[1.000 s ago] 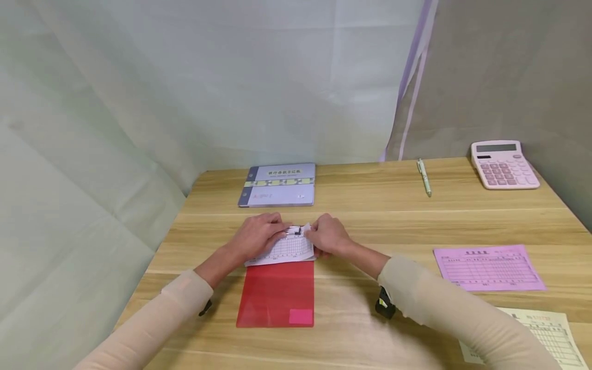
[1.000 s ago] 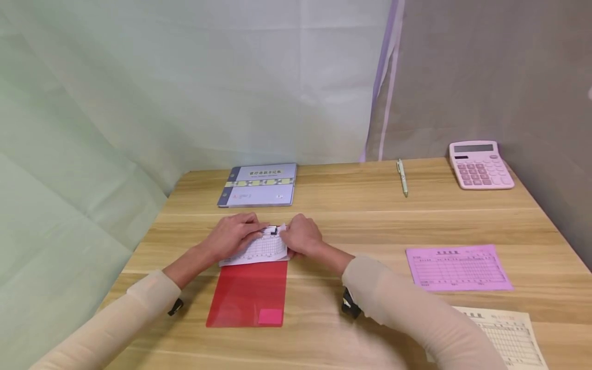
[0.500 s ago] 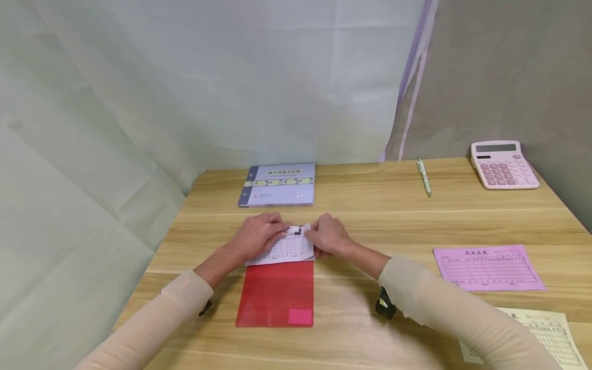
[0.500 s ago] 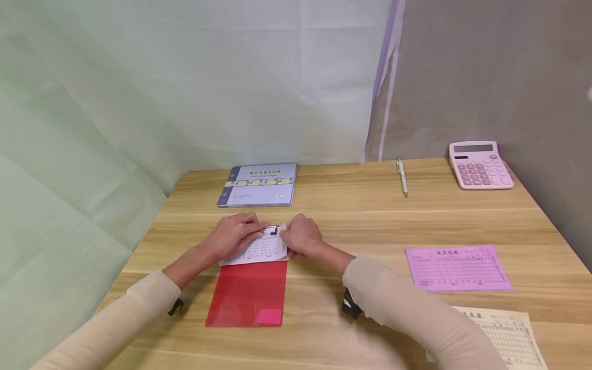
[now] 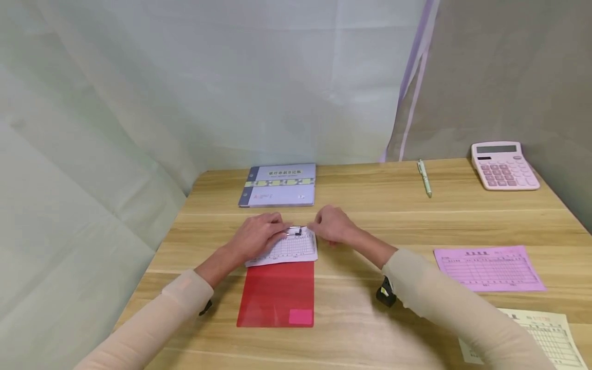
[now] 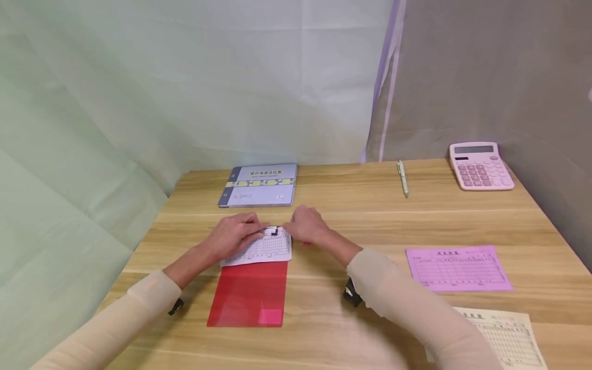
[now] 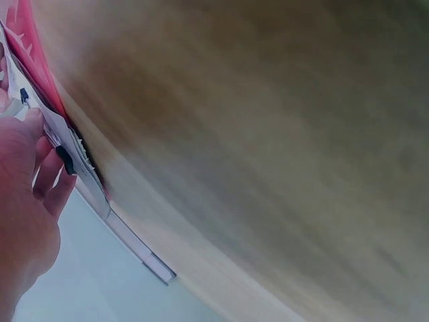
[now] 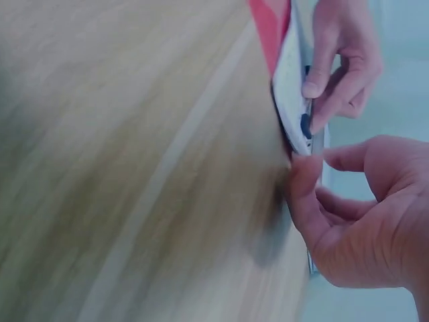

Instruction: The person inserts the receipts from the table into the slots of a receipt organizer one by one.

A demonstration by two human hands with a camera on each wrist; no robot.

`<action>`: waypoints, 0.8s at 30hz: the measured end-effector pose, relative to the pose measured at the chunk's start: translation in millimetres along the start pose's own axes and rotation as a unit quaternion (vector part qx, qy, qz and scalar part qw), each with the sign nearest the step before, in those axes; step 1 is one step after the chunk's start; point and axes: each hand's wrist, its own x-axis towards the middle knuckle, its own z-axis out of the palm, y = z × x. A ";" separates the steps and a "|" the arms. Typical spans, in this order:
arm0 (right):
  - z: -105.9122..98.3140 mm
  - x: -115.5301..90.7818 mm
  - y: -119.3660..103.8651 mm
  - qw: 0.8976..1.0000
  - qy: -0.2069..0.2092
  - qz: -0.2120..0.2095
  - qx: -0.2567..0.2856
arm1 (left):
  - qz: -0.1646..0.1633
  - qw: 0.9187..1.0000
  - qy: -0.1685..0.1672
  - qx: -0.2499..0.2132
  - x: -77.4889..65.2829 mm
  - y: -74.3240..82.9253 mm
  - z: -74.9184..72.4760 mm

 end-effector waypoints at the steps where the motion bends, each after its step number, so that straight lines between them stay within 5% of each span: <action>1: -0.6 0.2 -0.3 1.000 -0.013 -0.002 0.008 | -0.001 1.000 -0.002 0.001 0.0 0.1 -0.1; 6: -2.3 -1.3 -0.4 0.992 -0.081 0.015 0.094 | -0.007 1.000 -0.007 0.001 0.2 1.2 -1.1; 12: 2.4 -4.8 4.5 0.960 -0.166 0.064 0.216 | -0.001 1.000 -0.005 0.001 0.6 2.1 -2.1; 16: 7.3 -7.1 7.4 0.953 -0.165 0.070 0.245 | 0.000 1.000 -0.007 0.008 0.7 2.5 -2.3; 24: 12.6 -11.7 8.6 0.956 -0.137 0.063 0.253 | 0.006 1.000 -0.009 0.016 0.7 2.2 -1.2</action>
